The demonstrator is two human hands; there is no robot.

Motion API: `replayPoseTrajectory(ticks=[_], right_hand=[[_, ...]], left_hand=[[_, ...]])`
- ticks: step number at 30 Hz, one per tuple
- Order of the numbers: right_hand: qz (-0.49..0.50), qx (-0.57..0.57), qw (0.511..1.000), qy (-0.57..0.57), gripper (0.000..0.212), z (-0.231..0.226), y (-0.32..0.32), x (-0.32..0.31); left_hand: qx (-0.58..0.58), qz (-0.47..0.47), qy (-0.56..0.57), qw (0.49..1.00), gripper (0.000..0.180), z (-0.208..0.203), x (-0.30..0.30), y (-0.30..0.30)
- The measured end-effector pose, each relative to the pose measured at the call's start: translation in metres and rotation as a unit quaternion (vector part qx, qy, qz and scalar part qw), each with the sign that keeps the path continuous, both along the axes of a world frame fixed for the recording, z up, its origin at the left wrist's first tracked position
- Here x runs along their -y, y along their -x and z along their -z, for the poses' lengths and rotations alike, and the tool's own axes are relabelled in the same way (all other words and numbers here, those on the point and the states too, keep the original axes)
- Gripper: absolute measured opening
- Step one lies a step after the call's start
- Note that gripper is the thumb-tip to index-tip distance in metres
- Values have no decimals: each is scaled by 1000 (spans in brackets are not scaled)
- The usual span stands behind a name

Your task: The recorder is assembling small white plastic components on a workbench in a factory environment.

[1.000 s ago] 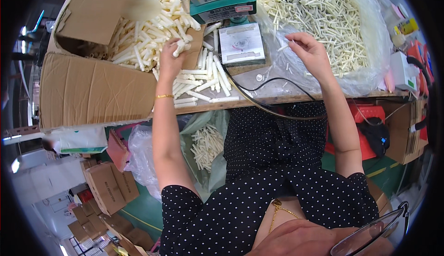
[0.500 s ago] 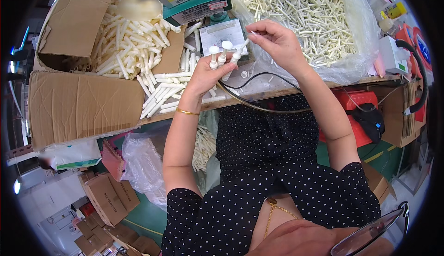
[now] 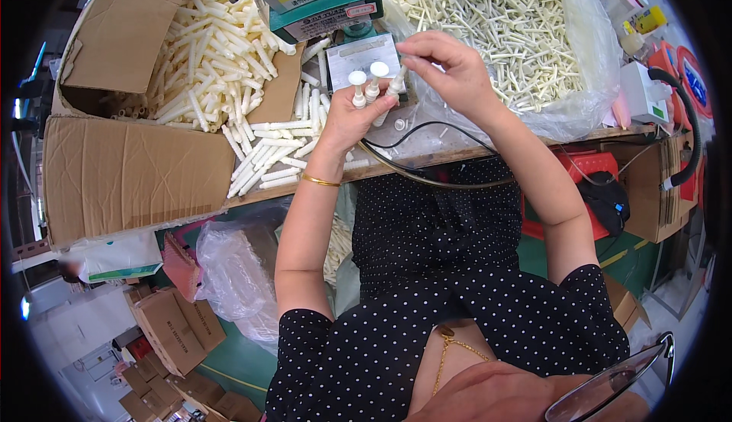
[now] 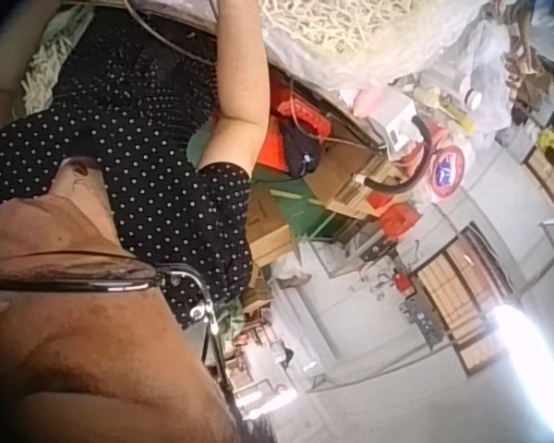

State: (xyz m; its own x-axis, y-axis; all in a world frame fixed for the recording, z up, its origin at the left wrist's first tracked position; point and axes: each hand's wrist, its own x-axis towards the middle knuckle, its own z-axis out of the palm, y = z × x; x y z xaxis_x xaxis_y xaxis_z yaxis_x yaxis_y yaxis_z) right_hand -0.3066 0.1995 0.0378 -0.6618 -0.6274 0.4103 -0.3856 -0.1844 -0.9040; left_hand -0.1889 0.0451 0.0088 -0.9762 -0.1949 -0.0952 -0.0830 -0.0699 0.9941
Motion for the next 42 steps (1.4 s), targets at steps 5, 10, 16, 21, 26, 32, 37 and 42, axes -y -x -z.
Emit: replayPoseTrajectory(ticks=[5, 10, 16, 21, 26, 32, 37, 42], right_hand=[[-8, -215, 976, -45, 34, -19, -4, 12], [85, -96, 992, -1, 39, -14, 4, 5], [76, -109, 990, -54, 26, 11, 8, -20], [94, -113, 982, -121, 16, 26, 14, -46], [141, -111, 969, -172, 13, 34, 40, -65], [-33, -278, 832, -479, 15, 32, 44, -96], [-47, -372, 815, -441, 19, 52, 22, -108], [-21, -356, 854, -379, 17, 57, 25, -98]], left_hand=[[-50, -127, -60, 989, 25, 14, -5, 18], [-41, -271, -101, 956, 24, 20, 16, 41], [-22, -274, -120, 954, 22, 26, 17, 39], [-30, -297, -121, 947, 21, 30, 11, 40], [-65, -308, -112, 942, 29, 30, 12, 38], [191, -90, 58, 976, 28, -28, 34, -94], [444, -6, 235, 865, 32, 39, 79, -253], [349, -150, 582, 719, 52, 85, 58, -294]])
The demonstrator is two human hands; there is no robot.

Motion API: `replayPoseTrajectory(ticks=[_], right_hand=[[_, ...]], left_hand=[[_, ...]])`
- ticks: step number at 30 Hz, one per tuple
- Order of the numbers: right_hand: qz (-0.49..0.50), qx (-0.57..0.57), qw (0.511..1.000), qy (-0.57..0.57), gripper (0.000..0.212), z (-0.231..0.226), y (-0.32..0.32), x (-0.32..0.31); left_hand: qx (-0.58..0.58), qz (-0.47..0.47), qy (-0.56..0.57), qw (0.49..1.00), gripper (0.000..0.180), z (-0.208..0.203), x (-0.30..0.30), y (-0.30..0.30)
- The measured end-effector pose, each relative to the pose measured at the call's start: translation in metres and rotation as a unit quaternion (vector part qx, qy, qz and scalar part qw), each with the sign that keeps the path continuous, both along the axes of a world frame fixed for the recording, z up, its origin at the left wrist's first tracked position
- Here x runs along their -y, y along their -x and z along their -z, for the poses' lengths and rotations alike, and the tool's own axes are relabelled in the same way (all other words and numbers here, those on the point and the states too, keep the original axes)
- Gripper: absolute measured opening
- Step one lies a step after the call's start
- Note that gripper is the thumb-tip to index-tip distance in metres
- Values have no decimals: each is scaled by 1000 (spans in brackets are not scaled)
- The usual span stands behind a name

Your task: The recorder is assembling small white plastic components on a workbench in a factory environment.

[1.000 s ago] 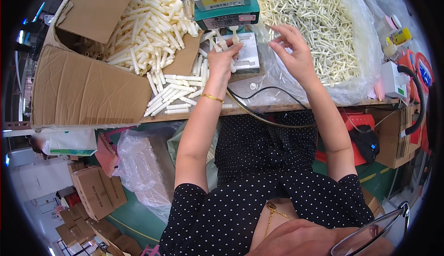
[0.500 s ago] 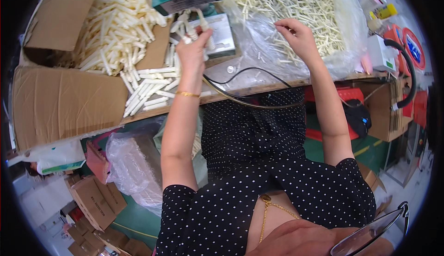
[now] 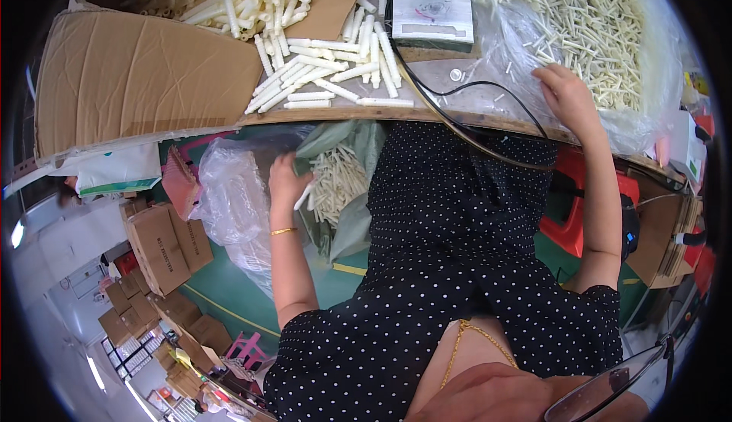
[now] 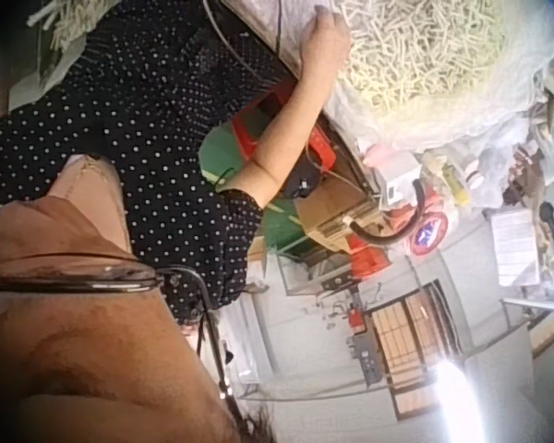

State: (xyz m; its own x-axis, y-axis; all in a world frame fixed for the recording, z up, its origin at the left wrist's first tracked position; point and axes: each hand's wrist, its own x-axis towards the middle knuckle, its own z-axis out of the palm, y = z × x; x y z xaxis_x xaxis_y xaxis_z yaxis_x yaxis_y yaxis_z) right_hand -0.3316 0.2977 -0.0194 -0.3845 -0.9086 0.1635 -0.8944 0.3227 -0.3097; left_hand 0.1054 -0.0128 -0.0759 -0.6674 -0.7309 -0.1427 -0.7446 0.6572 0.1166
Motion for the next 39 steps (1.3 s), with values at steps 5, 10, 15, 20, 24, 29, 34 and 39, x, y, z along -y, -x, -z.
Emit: replayPoseTrajectory(ticks=[5, 10, 15, 20, 24, 29, 34, 39], right_hand=[[64, 120, 984, 113, 19, -19, -11, 18], [121, 484, 816, 291, 22, -19, -41, 50], [152, 598, 718, 323, 27, -7, -41, 56], [152, 655, 658, 339, 28, -19, -53, 71], [122, 657, 645, 372, 27, -31, -59, 81], [83, 588, 712, 374, 26, -43, -61, 82], [83, 503, 786, 349, 23, -47, -63, 78], [-12, 269, 891, 364, 21, -45, -57, 73]], left_hand=[[-320, 81, -56, 942, 21, -54, -21, 126], [-224, 236, 91, 941, 21, -29, 1, 185], [-277, 159, -29, 947, 18, -70, -24, 191], [-445, 94, -304, 837, 14, -81, -67, 230], [-485, 98, -486, 720, 19, -56, -96, 261], [-405, 147, -446, 785, 17, -69, -105, 268], [-407, 190, -384, 806, 22, -75, -105, 271], [-434, 235, -339, 801, 20, -77, -108, 276]])
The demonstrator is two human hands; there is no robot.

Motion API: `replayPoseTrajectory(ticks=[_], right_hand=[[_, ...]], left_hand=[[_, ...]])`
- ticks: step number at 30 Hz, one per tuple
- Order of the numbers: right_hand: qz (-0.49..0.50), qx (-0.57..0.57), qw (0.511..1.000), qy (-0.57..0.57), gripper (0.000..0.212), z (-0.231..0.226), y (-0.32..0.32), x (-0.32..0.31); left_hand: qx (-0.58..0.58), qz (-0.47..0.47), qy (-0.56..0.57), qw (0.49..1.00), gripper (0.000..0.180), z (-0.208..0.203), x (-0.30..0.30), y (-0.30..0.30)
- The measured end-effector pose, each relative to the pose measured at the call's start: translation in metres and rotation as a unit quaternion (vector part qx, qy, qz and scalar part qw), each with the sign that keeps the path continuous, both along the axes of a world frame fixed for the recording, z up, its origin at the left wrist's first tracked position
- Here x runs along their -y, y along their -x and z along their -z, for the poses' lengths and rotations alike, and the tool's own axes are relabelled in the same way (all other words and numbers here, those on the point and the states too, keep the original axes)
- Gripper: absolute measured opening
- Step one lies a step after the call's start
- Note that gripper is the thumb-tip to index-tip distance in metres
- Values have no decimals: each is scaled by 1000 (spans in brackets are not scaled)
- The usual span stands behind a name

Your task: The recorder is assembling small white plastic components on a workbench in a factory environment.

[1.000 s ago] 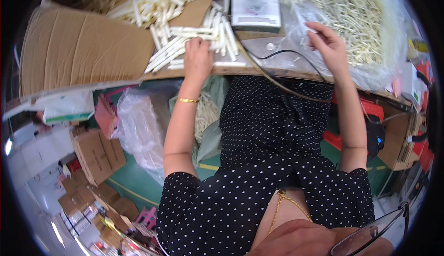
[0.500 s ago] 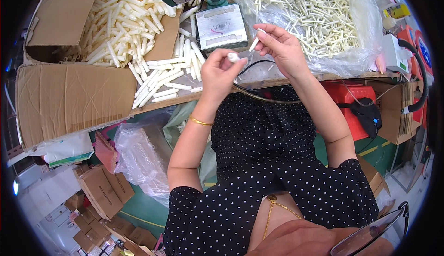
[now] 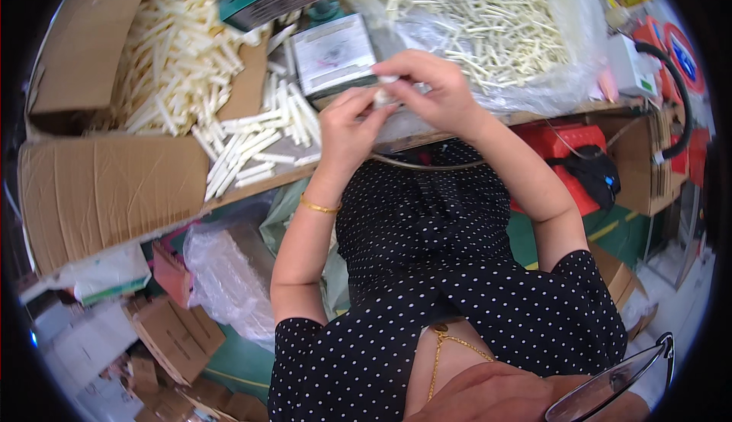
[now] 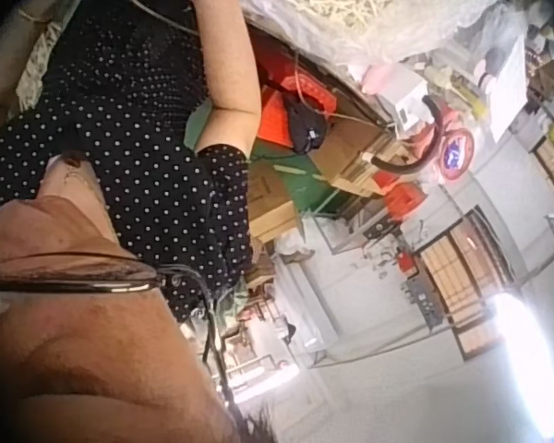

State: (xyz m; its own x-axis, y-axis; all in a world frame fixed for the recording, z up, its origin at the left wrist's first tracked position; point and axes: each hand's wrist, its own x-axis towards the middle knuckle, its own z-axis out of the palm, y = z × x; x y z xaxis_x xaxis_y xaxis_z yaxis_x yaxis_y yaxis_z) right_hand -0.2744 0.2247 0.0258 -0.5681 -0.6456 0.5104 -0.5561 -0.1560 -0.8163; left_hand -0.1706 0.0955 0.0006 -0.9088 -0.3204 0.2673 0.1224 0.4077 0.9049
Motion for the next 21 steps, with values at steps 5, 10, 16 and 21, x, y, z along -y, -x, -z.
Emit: replayPoseTrajectory(ticks=[5, 10, 16, 21], right_hand=[[-41, -110, 993, 16, 29, -7, 7, 1], [104, 59, 991, -56, 46, -18, 38, -32], [201, -160, 897, -360, 13, 24, 78, -87], [222, -219, 859, -407, 11, 56, 67, -97]], left_hand=[[-42, -20, 62, 997, 20, -5, -2, 9], [-143, -184, -35, 972, 19, 14, 32, 62], [-79, -212, -43, 973, 22, 36, 60, 79], [-64, -236, 21, 970, 22, 33, 58, 77]])
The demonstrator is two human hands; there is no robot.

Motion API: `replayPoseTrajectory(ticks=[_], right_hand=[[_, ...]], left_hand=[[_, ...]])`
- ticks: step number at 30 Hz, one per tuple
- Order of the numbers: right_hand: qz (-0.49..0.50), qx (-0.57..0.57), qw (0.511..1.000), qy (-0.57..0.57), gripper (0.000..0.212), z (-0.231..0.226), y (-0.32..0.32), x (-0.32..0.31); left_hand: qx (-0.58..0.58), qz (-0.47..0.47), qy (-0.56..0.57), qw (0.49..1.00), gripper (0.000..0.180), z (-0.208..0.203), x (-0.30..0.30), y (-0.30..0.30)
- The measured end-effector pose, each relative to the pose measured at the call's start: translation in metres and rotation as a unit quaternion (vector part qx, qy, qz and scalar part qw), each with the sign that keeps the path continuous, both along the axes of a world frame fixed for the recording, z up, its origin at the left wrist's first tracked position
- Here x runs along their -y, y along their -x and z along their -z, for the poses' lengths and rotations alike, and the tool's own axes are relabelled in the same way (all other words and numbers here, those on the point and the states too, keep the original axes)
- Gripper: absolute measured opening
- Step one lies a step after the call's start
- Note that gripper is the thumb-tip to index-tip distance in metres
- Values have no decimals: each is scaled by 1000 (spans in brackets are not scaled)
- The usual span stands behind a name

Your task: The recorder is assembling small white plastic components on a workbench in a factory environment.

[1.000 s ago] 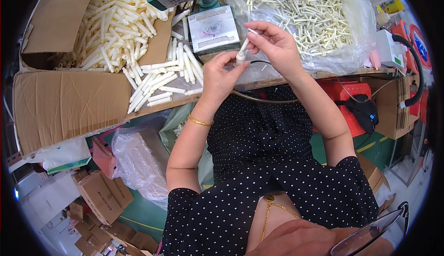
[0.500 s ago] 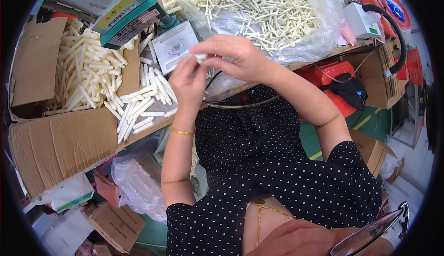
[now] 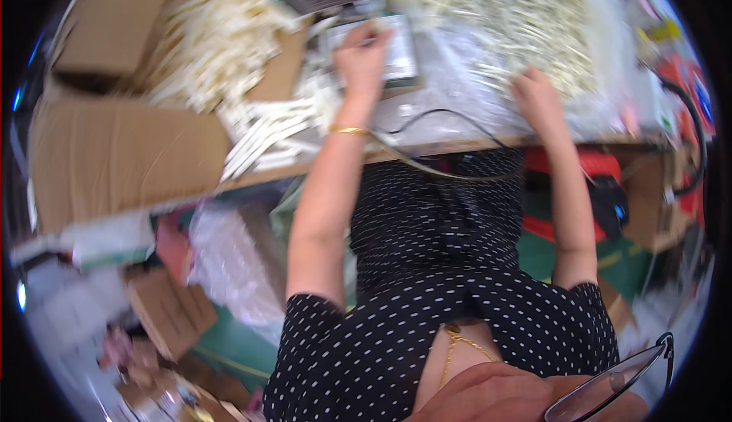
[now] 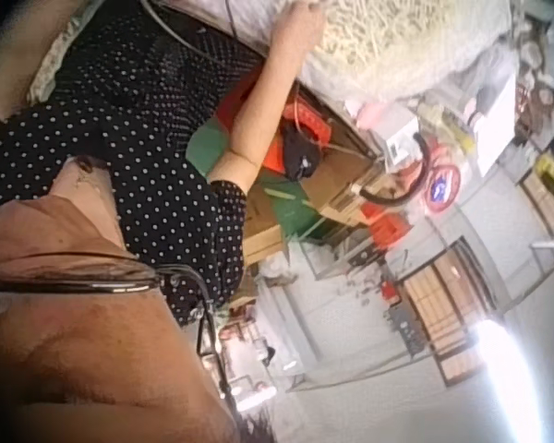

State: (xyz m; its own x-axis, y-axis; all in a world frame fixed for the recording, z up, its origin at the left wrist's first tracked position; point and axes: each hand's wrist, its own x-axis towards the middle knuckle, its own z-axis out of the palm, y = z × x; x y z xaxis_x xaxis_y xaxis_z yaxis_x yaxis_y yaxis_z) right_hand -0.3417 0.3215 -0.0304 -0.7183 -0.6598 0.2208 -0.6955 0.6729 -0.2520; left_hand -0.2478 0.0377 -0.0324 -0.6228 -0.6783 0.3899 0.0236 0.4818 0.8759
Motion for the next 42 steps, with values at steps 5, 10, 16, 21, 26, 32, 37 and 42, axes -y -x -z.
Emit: replayPoseTrajectory(ticks=[5, 10, 16, 21, 26, 32, 37, 42], right_hand=[[-46, 0, 992, 119, 11, -16, -1, 1], [31, 232, 934, 269, 15, -18, 5, -17], [26, 288, 911, 293, 16, -24, 4, -12], [-57, 315, 866, 384, 21, -34, -17, 32], [-78, 392, 825, 401, 27, -45, -34, 73], [-151, 374, 812, 421, 25, -70, -57, 116], [-165, 339, 845, 380, 24, -69, -52, 112], [-184, 285, 870, 357, 24, -74, -48, 110]], left_hand=[[-43, 15, 27, 999, 23, 4, -12, 6], [49, -23, -4, 999, 20, -8, 68, -82], [336, 0, 245, 909, 21, -16, 151, -168], [319, 82, 265, 906, 27, -18, 152, -169], [157, 92, -79, 980, 23, -31, 93, -138], [147, 289, -264, 908, 26, -37, 13, -95], [162, 305, -247, 905, 24, -35, 5, -83], [162, 320, -232, 904, 25, -37, 3, -82]])
